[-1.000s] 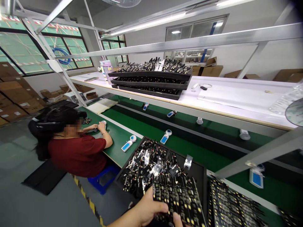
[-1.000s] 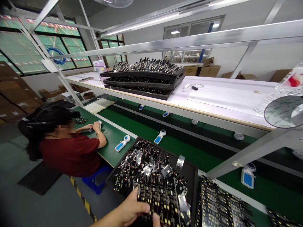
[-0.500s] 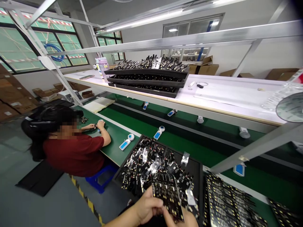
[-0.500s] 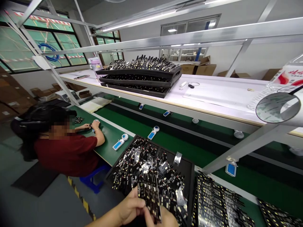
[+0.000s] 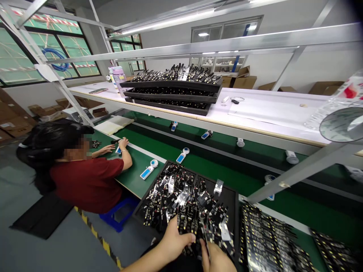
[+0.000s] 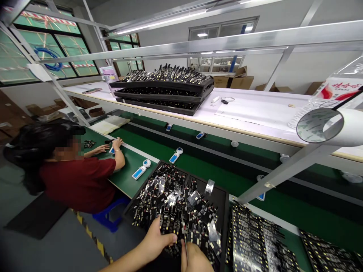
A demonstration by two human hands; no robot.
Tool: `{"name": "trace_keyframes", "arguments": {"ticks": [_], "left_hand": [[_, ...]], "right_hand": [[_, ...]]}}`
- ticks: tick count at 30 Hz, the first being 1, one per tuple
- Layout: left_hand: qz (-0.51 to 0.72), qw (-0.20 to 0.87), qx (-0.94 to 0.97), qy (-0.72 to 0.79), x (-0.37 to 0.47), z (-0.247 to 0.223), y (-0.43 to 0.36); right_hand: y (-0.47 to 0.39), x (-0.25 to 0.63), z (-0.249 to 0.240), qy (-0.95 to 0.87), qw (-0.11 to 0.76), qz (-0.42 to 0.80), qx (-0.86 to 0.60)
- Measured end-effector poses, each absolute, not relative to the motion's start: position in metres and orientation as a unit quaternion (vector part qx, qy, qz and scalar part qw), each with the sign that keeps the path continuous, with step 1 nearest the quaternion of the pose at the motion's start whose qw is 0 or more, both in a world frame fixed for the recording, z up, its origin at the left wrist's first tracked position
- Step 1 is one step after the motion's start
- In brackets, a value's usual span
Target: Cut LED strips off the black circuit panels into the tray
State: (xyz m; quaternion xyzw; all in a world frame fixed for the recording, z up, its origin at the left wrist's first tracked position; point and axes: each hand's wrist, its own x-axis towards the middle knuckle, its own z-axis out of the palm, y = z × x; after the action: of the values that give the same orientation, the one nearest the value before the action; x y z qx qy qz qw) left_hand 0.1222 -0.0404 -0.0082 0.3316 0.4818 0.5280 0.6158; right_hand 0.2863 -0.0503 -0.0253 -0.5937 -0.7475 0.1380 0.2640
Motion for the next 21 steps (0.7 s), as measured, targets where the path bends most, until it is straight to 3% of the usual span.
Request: {"name": "trace_keyframes", "arguments": {"ticks": [5,10,14,17,21], "left_hand": [[0.513,0.590,0.380,0.494,0.125,-0.019,-0.036],[0.457,0.444,0.504,0.584,0.137,-0.033,-0.022],[0.434,0.453,0.531,0.570,0.134,-0.040,0.020],[0.411,0.455,0.532,0.584,0.120,-0.047,0.049],[0.399,0.454,0.528,0.597,0.100,-0.062,0.044]], "right_hand": [[-0.044,0.289,-0.030,-0.666,0.346,0.301,-0.587],[-0.041,0.273,-0.033,-0.652,0.324,0.338,-0.597],[-0.011,0.271,-0.041,-0.555,0.262,0.386,-0.688],[0.018,0.305,-0.050,-0.530,0.225,0.359,-0.734],[0.032,0.376,-0.059,-0.472,0.222,0.224,-0.823]]}}
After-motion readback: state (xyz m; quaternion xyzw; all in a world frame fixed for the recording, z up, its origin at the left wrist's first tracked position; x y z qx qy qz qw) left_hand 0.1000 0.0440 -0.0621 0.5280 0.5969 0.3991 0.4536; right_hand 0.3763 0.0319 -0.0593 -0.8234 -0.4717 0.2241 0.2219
